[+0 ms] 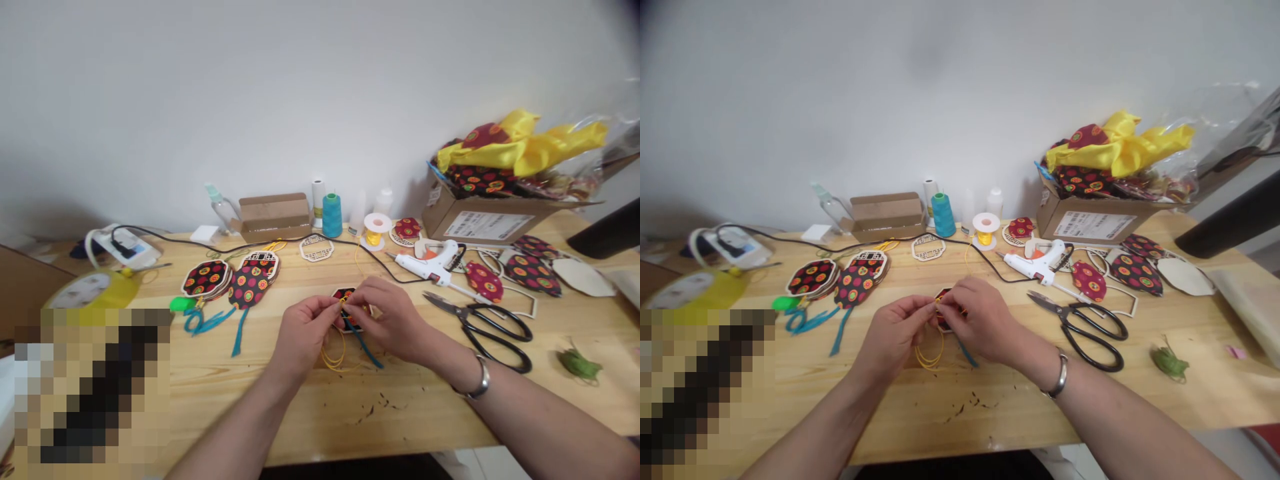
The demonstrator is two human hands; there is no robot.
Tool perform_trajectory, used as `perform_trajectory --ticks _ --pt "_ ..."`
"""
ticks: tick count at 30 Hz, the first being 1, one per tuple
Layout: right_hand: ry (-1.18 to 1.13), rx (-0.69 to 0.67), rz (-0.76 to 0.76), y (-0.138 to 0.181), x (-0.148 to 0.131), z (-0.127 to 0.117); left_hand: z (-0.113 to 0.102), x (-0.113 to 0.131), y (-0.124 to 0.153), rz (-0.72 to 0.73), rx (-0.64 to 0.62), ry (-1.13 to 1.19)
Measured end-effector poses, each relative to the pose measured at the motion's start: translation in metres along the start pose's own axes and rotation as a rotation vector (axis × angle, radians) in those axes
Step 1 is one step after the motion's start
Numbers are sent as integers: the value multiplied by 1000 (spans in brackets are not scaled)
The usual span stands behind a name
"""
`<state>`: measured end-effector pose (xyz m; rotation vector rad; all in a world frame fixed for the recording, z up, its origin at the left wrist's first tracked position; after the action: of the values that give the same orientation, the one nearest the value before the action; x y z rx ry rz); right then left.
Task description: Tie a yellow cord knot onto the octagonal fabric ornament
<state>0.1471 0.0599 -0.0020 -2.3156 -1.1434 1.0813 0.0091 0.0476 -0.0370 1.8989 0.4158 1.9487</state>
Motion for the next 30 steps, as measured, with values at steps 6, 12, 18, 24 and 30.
perform_trajectory --ticks 6,12,18,24,30 --pt "277 -102 -263 2 -7 4 0 1 1 26 -13 -19" --pt "199 -70 -122 1 -4 1 1 3 2 41 -43 -43" --pt "-2 0 17 -1 1 -1 2 2 1 43 -72 -19" --pt "-138 29 148 -2 5 -3 1 2 2 41 -49 -52" --pt "-217 52 197 -2 6 -3 1 1 4 46 -39 -1"
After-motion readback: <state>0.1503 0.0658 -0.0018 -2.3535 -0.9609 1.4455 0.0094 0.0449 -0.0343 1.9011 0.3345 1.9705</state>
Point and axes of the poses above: each hand's wrist, its own y-axis away from the middle knuckle, its own z-axis out of the palm, x = y × z, the point moved 4 cm from there along -y, towards the middle knuckle, and after that the axes turned 13 degrees about -z, right-handed, at the moved point
